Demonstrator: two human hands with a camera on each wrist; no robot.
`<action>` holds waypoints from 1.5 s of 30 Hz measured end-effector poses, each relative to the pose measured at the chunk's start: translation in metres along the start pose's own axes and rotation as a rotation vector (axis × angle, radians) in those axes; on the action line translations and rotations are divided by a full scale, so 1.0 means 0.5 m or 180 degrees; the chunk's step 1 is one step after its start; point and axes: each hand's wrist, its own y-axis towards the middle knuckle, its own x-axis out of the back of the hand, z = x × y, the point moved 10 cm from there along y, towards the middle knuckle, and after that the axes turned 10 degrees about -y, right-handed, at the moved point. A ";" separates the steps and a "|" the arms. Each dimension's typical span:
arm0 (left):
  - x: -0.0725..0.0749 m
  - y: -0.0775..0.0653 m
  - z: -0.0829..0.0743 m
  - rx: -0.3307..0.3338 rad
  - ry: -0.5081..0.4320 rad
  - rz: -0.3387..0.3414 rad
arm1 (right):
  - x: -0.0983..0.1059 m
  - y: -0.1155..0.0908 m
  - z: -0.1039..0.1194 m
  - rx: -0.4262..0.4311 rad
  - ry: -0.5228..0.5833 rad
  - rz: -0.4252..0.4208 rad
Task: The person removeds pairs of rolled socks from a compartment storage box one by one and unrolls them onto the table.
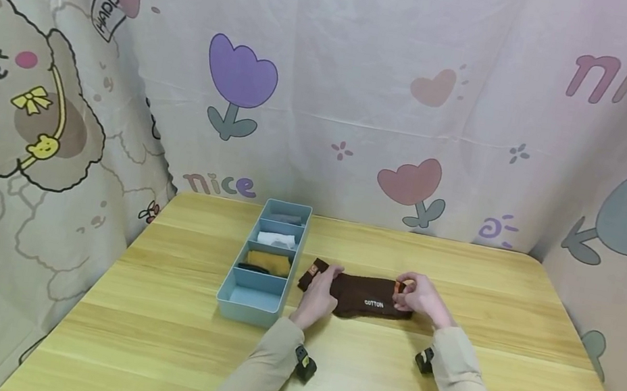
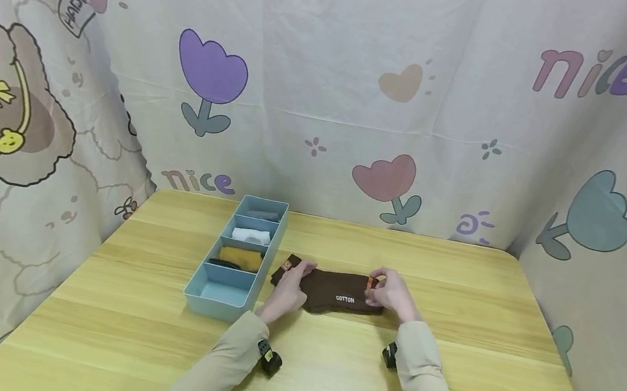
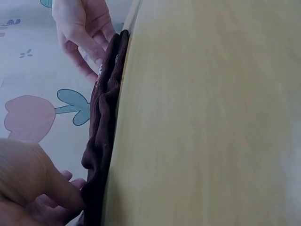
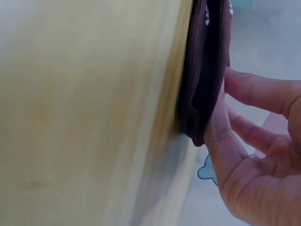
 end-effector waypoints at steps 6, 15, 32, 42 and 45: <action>-0.006 0.020 0.003 -0.0115 -0.0415 -0.0033 | -0.002 -0.015 -0.008 -0.0046 0.0149 0.0064; -0.011 0.047 0.025 0.0090 -0.1025 -0.0115 | -0.006 -0.031 -0.016 -0.0039 0.0461 0.0145; -0.040 0.072 0.008 -0.0218 -0.0389 0.0220 | 0.019 -0.048 0.011 0.0160 -0.0713 -0.0248; -0.010 0.080 0.003 -0.0075 0.0725 -0.0636 | -0.001 -0.037 -0.007 0.0004 -0.0850 -0.0004; 0.004 0.080 0.009 0.0128 0.0622 -0.0834 | -0.009 -0.038 -0.010 -0.0065 -0.0757 0.0114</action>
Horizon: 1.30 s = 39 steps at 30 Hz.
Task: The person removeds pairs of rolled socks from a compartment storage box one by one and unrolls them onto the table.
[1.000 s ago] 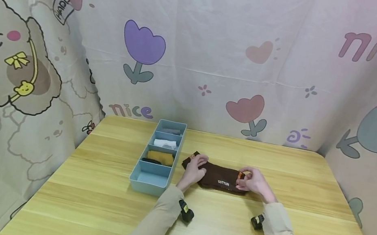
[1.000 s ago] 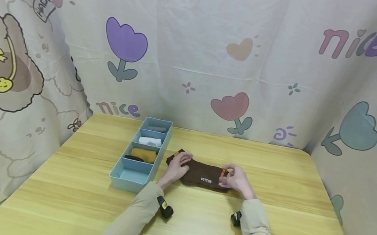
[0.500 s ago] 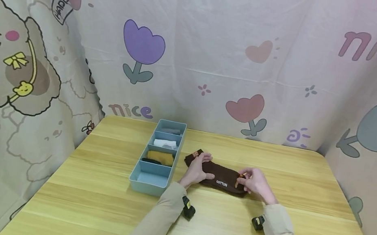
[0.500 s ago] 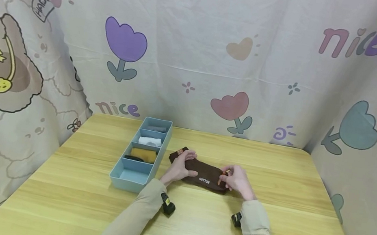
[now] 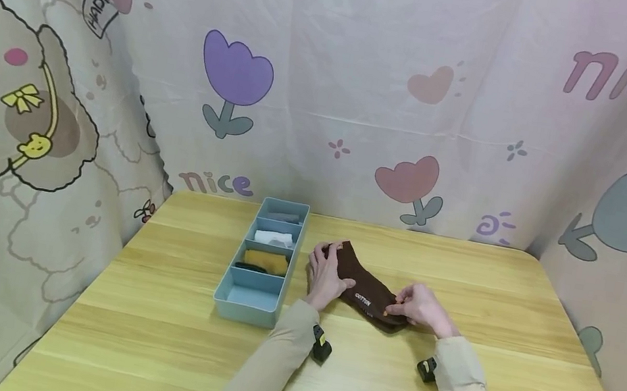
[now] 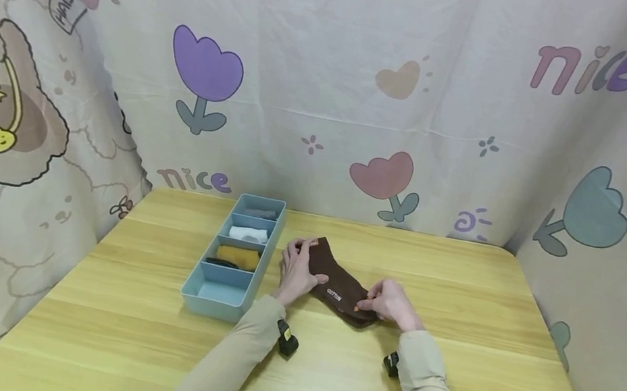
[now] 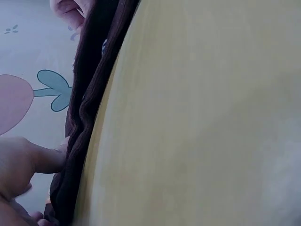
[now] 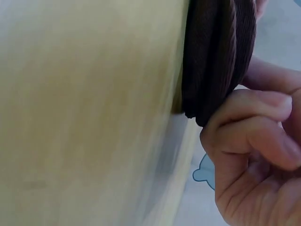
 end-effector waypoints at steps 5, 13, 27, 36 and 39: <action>0.009 0.005 0.009 0.0200 -0.0301 -0.0124 | -0.010 -0.002 -0.002 -0.0043 0.0103 0.0123; 0.008 0.018 0.023 0.0274 -0.0476 -0.0170 | -0.022 -0.004 0.010 0.0069 0.0025 0.0190; 0.016 0.046 0.019 0.0128 -0.0332 -0.0256 | -0.044 0.006 0.045 0.0131 0.0184 0.0238; 0.012 0.058 0.032 0.0274 -0.0445 -0.0204 | -0.053 0.013 0.052 0.0149 0.0444 0.0200; 0.010 0.062 0.037 0.0317 -0.0451 -0.0209 | -0.053 0.017 0.052 0.0128 0.0561 0.0186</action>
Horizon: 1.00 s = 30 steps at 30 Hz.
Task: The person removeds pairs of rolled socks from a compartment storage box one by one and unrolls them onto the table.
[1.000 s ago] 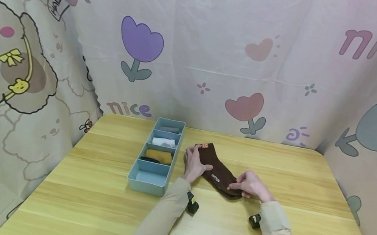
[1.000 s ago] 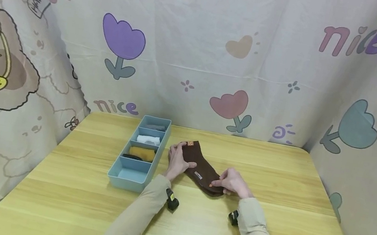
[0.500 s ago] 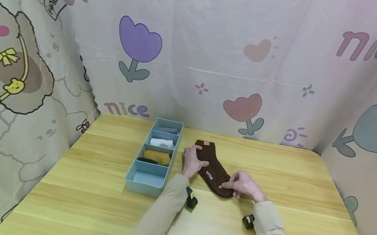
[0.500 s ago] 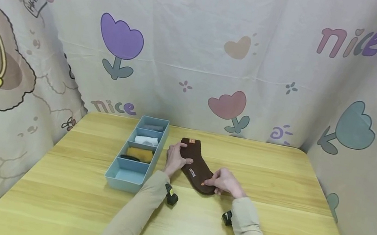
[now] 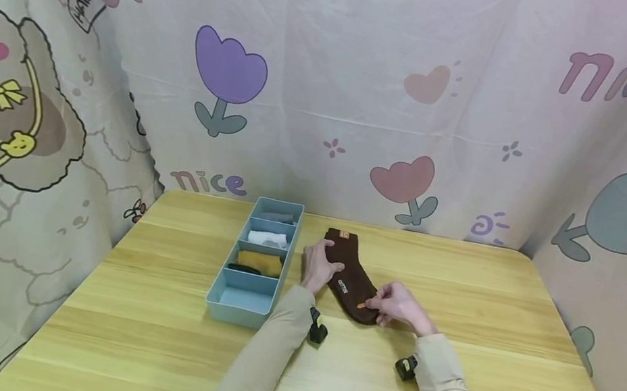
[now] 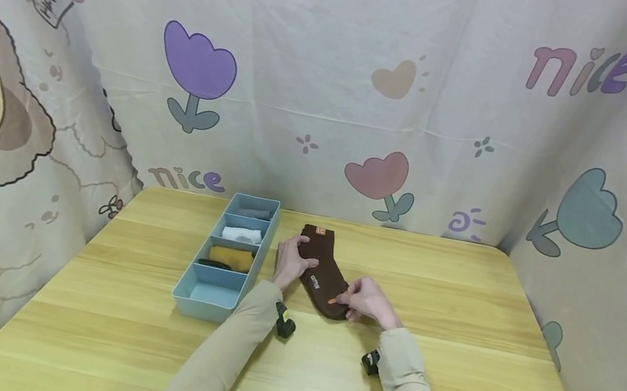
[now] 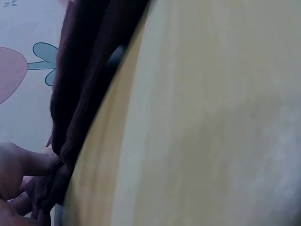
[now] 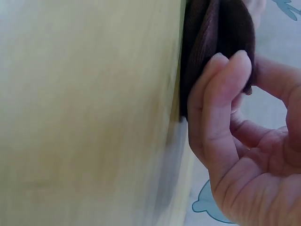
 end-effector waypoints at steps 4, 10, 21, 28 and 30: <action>0.000 0.005 0.000 -0.0076 -0.0074 0.0002 | -0.004 0.003 -0.002 -0.0014 0.0197 0.0051; 0.005 0.008 -0.010 -0.0229 -0.0191 -0.0009 | -0.003 0.000 -0.003 -0.0009 0.0418 0.0017; 0.010 0.010 -0.035 -0.0245 -0.0228 -0.0123 | 0.044 -0.020 0.016 0.0340 0.0606 -0.0271; -0.025 0.020 -0.065 -0.0236 -0.0323 0.0186 | 0.087 -0.045 0.000 0.0352 0.0636 -0.0340; -0.041 0.025 -0.073 -0.0282 -0.0336 0.0285 | 0.098 -0.049 -0.011 0.0319 0.0698 -0.0347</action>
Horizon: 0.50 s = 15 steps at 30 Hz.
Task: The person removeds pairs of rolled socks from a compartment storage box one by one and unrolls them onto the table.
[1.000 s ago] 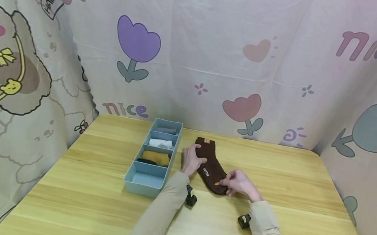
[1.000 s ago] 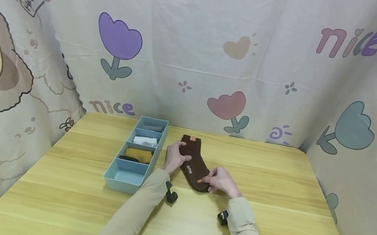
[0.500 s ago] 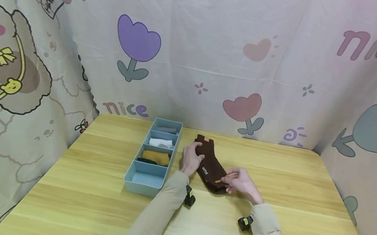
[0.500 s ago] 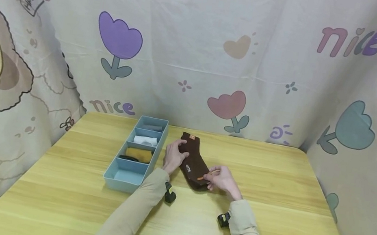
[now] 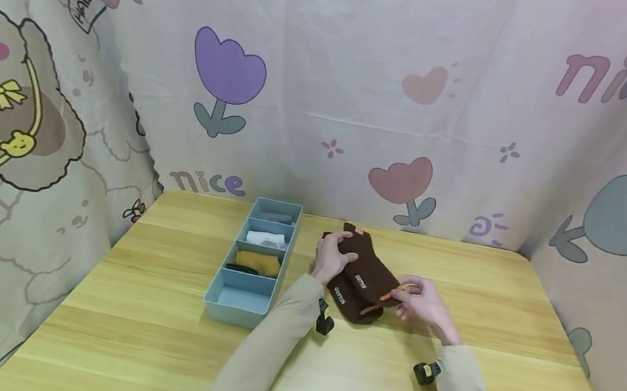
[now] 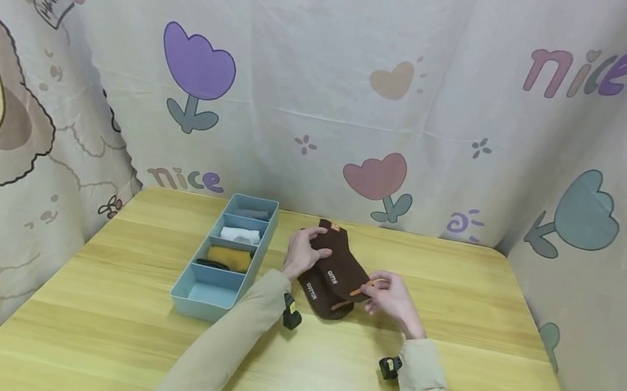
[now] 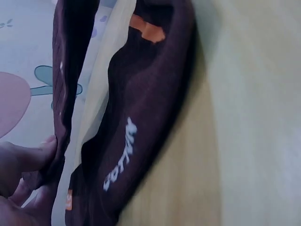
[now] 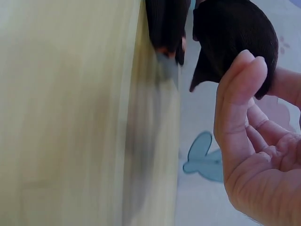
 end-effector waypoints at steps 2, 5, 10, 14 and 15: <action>-0.017 0.006 -0.003 -0.0020 -0.0003 0.0089 | 0.014 -0.002 -0.008 -0.0026 0.0055 -0.0026; -0.043 0.013 -0.003 0.0002 -0.0014 0.0225 | 0.030 -0.003 -0.021 -0.0065 0.0080 -0.0066; -0.086 0.013 0.009 0.0152 0.0040 0.0591 | 0.042 -0.005 -0.046 -0.0171 0.0042 -0.0101; -0.109 0.005 0.010 0.0223 0.0022 0.0875 | 0.051 -0.008 -0.058 -0.0221 -0.0144 -0.0212; -0.110 0.003 0.007 0.0206 0.0021 0.0892 | 0.056 -0.010 -0.055 -0.0186 -0.0322 -0.0274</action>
